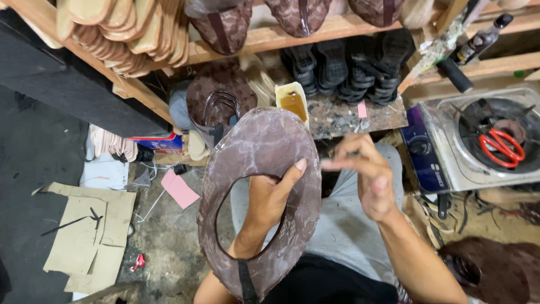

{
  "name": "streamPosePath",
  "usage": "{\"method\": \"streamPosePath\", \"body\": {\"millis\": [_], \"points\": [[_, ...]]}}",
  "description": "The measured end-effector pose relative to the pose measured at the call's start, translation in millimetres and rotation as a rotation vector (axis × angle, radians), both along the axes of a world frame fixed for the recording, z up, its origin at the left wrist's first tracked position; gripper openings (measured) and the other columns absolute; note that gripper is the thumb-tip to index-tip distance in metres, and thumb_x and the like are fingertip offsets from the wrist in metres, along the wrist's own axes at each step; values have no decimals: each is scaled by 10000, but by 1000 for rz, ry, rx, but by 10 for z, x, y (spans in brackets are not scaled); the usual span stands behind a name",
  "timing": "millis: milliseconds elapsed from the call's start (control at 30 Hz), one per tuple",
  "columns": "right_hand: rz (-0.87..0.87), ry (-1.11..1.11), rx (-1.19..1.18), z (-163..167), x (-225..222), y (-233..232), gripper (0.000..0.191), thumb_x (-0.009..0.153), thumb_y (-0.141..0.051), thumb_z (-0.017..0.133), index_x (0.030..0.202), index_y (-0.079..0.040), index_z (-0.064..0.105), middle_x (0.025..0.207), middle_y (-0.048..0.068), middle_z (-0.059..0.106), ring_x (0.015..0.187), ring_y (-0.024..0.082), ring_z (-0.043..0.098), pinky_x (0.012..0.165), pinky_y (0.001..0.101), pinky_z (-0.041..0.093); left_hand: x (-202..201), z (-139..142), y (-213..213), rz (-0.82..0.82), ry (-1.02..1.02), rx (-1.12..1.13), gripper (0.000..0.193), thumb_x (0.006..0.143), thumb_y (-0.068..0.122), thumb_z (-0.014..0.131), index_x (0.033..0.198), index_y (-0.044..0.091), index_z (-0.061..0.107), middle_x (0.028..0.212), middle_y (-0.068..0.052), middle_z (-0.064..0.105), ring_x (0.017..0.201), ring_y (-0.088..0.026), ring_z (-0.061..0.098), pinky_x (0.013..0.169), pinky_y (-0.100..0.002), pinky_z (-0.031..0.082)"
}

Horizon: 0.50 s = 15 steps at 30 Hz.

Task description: The person sits on the floor of a shoe workshop holding a sandal upper with a strap, dips their fingers into a container of yellow adhesive, and spreads the glue along the edge of the upper. They rotate the upper to reach different sections, briefly reach to a shelf, and continue applying adhesive around the strap area.

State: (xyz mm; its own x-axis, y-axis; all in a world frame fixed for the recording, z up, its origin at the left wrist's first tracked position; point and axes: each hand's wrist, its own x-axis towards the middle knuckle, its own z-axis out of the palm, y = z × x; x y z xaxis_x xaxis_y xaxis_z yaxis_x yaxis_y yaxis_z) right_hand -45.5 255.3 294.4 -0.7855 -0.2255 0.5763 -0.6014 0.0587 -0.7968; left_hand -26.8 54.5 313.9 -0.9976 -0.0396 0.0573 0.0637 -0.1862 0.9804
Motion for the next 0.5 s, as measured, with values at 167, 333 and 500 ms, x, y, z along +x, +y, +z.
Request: {"method": "streamPosePath", "body": {"millis": [167,333,500], "points": [[-24,-20,79,21,-79,34,959,1053,-732,167,1155,20,754,1038,118,596,1062,257,516,1019,419,382,17,-57,60,-27,24,-21,238,932,109,741,1115,-37,701,1053,-45,719,958,-121,661,864,-283,535],[95,-47,-161,91,64,-80,582,1077,-536,407,1150,-64,740,1111,89,574,1064,219,531,1036,380,432,-76,-146,11,99,5,-76,234,933,116,759,1098,-47,725,1042,-64,732,936,-129,666,845,-291,541],[122,-429,-280,219,7,-188,933,809,45,717,1608,-103,259,1389,109,424,991,141,535,902,296,454,-69,-244,123,-13,-75,60,232,945,152,707,1104,-16,708,1050,-18,720,962,-95,655,849,-268,529]]}}
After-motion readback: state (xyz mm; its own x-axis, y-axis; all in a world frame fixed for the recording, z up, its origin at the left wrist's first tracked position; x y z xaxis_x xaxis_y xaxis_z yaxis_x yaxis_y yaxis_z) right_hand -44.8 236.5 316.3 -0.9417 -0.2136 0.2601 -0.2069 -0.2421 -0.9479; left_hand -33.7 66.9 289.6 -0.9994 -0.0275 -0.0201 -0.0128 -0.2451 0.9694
